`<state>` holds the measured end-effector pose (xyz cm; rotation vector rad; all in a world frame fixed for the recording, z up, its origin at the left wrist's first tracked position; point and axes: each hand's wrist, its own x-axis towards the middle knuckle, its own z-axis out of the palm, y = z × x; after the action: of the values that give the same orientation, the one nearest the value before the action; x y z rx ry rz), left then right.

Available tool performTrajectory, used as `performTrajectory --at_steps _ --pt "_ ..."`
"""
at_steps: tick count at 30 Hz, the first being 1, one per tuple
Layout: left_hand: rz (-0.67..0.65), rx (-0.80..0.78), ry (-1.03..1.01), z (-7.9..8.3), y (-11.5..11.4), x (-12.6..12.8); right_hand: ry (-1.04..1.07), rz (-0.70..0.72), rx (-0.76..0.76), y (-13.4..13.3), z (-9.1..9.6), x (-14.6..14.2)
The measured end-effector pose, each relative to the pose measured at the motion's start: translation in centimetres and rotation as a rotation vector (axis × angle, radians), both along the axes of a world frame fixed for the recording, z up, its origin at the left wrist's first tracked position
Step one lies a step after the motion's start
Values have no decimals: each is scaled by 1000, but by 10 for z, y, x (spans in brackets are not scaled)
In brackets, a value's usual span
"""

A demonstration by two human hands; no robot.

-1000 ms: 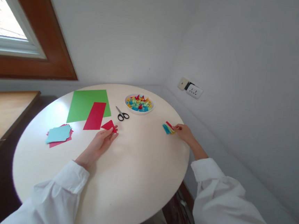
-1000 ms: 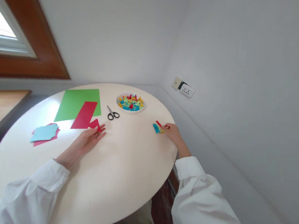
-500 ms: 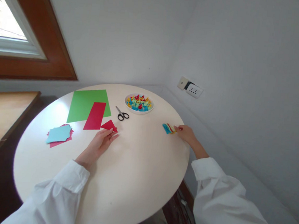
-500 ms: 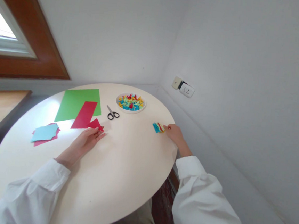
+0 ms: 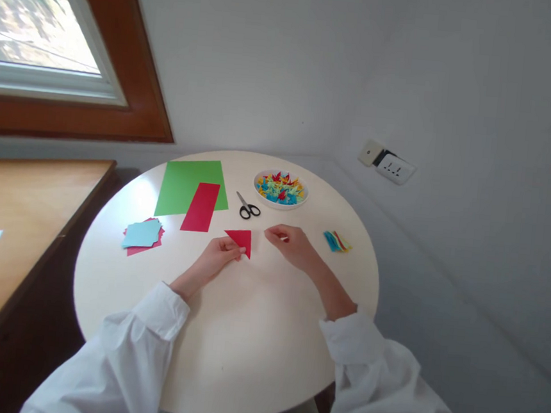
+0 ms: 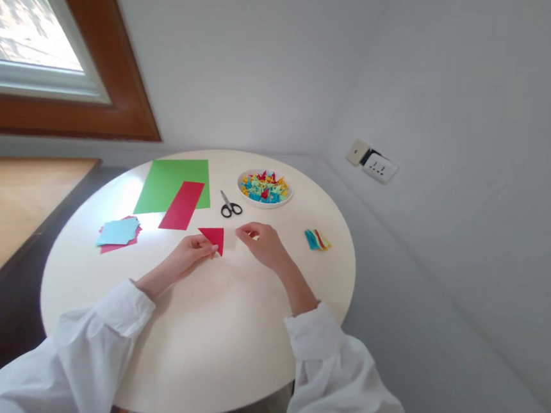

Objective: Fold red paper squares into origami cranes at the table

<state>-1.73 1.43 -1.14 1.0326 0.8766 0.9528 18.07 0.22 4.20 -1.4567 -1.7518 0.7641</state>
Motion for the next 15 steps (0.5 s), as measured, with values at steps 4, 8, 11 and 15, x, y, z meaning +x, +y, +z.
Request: performTrajectory --at_steps 4,8,11,15 --pt "-77 116 114 3 -1 1 67 53 -1 2 -12 -25" --pt "-132 172 155 4 -1 3 84 33 10 3 -20 -30" --pt "-87 101 101 3 -1 5 92 -18 29 1 -27 -31" --pt "-68 -28 10 5 -1 6 114 -56 69 -1 -33 -32"
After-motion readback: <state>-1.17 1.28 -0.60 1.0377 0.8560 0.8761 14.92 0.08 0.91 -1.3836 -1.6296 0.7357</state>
